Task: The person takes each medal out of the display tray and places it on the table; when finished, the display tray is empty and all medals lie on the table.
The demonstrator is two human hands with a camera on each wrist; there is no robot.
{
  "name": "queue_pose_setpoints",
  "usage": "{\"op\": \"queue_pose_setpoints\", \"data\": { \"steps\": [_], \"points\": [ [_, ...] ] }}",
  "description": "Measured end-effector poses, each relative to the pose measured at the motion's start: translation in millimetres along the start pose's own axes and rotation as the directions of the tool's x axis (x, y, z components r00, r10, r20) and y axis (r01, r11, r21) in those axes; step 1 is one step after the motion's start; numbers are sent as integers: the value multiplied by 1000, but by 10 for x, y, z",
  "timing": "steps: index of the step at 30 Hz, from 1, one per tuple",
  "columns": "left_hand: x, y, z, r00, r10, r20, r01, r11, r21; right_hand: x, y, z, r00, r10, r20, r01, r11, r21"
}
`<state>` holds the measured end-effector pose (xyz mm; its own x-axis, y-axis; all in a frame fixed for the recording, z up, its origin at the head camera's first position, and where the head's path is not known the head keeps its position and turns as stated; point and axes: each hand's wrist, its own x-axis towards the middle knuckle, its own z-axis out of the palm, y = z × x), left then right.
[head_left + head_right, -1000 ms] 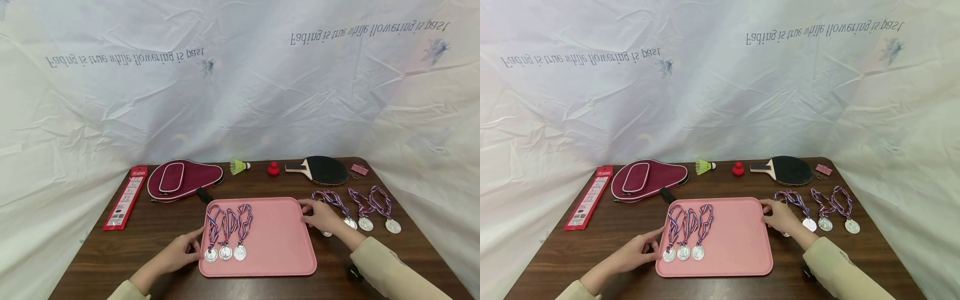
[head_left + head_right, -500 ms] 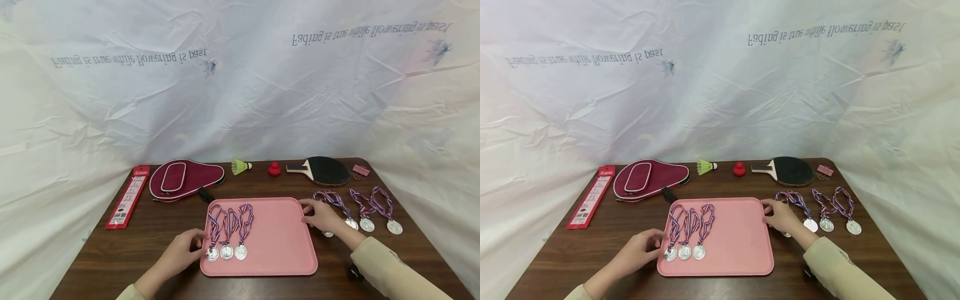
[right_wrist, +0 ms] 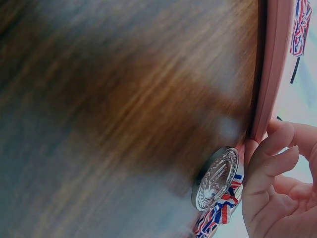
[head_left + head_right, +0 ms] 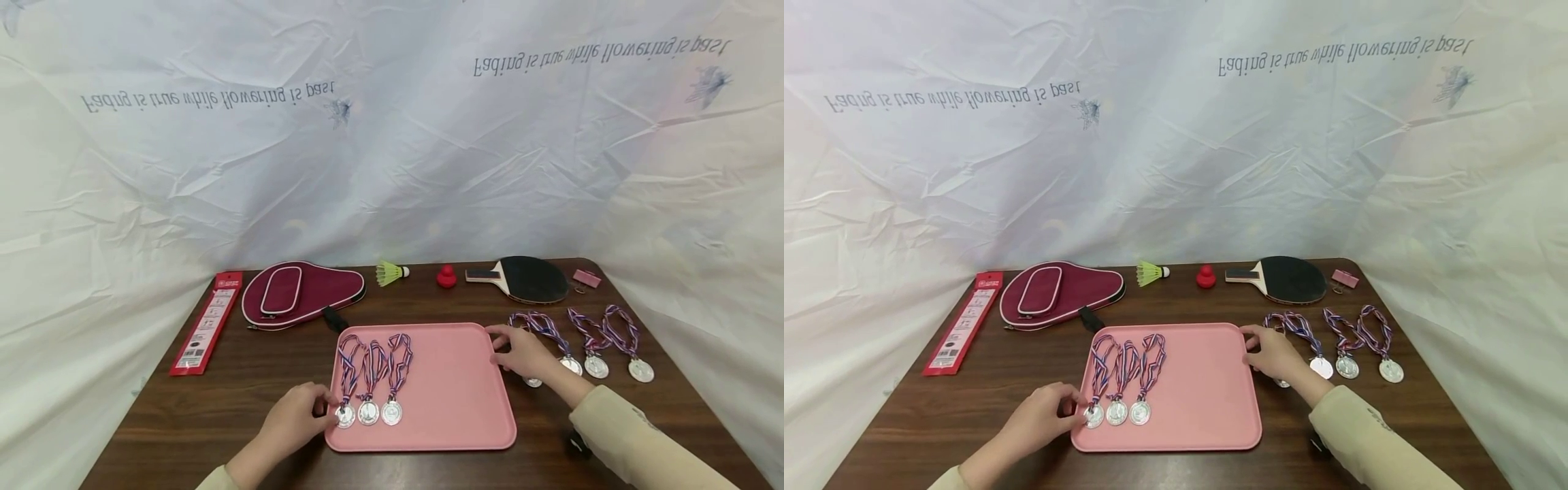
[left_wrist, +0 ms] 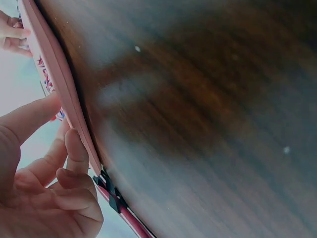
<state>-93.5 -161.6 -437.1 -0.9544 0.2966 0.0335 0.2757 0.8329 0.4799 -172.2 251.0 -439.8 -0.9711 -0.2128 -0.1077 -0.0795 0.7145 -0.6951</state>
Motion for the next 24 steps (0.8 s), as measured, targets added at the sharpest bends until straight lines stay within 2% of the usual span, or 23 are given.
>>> {"op": "queue_pose_setpoints", "data": {
  "steps": [10, 18, 24],
  "points": [
    [78, 28, 61, 999, 13, -52, -8, 997, 79, -8, -27, -14, 1000, -2, 8, 2, 1000, 1],
    [84, 60, 65, 999, 4, -44, 1, 994, 111, -9, -26, -8, 1000, 9, 11, -9, 1000, 7],
    [97, 42, 72, 1000, 10, -1, -10, 997, 75, -12, -20, -5, 1000, -2, 16, 2, 1000, 10]
  ]
}}
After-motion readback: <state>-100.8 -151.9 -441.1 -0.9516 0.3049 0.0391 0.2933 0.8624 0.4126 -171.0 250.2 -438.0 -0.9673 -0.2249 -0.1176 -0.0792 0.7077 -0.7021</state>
